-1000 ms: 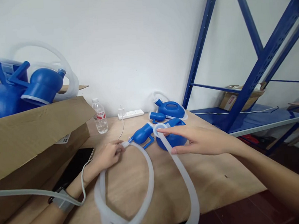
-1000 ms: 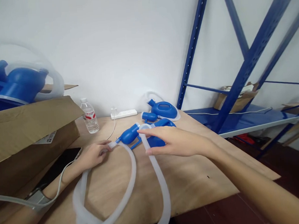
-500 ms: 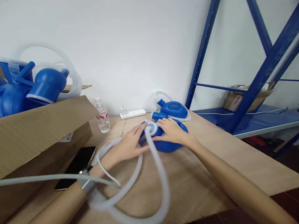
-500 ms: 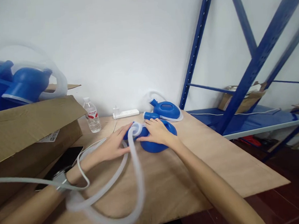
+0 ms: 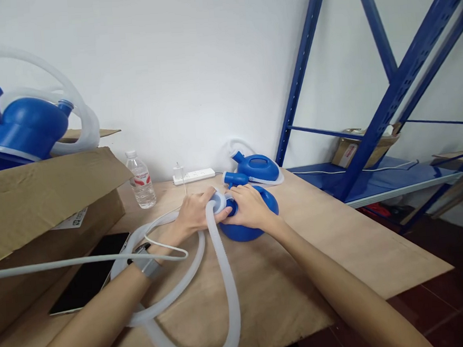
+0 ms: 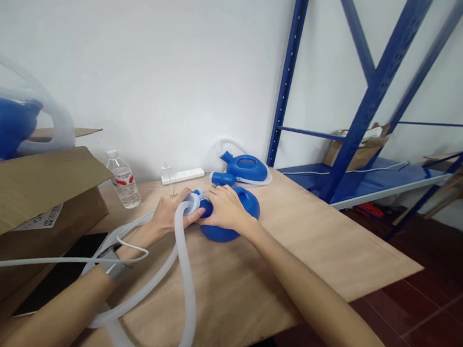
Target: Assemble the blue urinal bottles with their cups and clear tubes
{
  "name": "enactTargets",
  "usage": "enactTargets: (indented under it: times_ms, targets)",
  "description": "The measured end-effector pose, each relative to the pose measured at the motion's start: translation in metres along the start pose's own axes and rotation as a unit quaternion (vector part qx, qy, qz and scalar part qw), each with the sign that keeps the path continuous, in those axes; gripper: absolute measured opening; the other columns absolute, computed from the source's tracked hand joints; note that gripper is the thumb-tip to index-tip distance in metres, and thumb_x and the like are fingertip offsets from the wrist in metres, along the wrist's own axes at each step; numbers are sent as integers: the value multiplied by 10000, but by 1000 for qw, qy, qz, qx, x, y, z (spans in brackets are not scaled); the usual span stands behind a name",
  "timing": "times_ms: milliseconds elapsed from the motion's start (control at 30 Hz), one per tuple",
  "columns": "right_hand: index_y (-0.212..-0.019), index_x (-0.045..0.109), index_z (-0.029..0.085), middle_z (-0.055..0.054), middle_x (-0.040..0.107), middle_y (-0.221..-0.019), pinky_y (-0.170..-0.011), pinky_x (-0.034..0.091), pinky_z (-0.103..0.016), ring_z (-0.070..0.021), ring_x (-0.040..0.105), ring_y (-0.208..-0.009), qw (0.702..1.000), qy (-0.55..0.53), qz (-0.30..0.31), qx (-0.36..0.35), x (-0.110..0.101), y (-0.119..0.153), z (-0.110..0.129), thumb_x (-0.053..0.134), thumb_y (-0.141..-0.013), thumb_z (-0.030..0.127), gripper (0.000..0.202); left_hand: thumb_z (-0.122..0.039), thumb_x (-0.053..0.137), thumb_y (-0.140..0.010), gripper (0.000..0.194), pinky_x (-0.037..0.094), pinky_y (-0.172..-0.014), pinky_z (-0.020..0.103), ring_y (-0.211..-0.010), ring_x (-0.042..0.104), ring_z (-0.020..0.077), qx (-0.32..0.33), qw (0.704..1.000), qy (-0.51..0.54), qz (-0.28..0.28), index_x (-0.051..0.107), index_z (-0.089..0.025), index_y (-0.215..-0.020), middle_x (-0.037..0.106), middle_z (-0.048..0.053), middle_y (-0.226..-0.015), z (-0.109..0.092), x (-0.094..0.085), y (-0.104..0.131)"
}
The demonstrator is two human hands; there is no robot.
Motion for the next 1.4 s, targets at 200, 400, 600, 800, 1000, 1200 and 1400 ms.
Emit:
enactTargets:
  times_ms: [200,400,600,800,1000,1200,1400]
  targets:
    - [-1038,678,174,-109,735,-1040,-913,396,-404,-300,638,-1002,1000,24,4,6,-1,2,-3,766,-772,620,527,-556,394,-963,506,411,-571,277,-568,557,159,-61,979,194,20,586,-204,-655,607,1,-585,5,-12,-13]
    - [-1000,686,175,-115,730,-1018,-912,392,-391,-300,642,-999,1000,19,-7,4,-6,3,-3,692,-783,753,617,-567,556,-876,392,468,-667,296,-673,640,204,-41,995,94,-4,687,-201,-828,719,40,-731,3,-32,-20]
    - [-974,685,179,-93,726,-976,-837,374,-368,-272,634,-929,999,35,-8,19,-4,4,-7,706,-811,647,496,-526,640,-748,411,469,-615,292,-629,657,205,79,995,16,-62,675,-178,-966,731,60,-768,-30,-41,-4]
    - [-979,693,180,-95,713,-955,-808,354,-373,-265,607,-889,998,58,22,24,1,4,-4,627,-835,368,245,-508,635,-755,408,510,-661,299,-700,692,212,119,984,20,-129,648,-184,-1002,745,67,-825,-45,-39,8]
    - [-1175,640,146,-146,725,-1067,-917,389,-404,-313,618,-991,999,27,15,32,1,8,-7,517,-849,243,361,-498,573,-918,415,499,-793,370,-932,681,285,137,982,-82,-100,647,-177,-1170,707,128,-1034,-76,-35,4]
    - [-979,677,177,-127,734,-946,-895,405,-390,-303,651,-940,999,33,6,25,3,7,-8,589,-870,330,207,-493,527,-977,431,462,-946,443,-1055,618,308,179,982,-39,-54,615,-174,-1253,651,137,-1094,-81,-23,-3]
    - [-821,655,182,-110,722,-864,-784,388,-373,-283,662,-846,997,41,-7,60,-1,2,-9,681,-800,676,496,-519,629,-911,515,502,-924,379,-1032,618,254,71,988,125,-65,579,-191,-1305,635,94,-1140,-43,-29,-13]
Point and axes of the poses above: each hand's wrist, its own y-axis away from the middle knuckle, its own x-axis out of the palm, z = x × y, the point moved 10 cm from there along -y, towards the middle knuckle
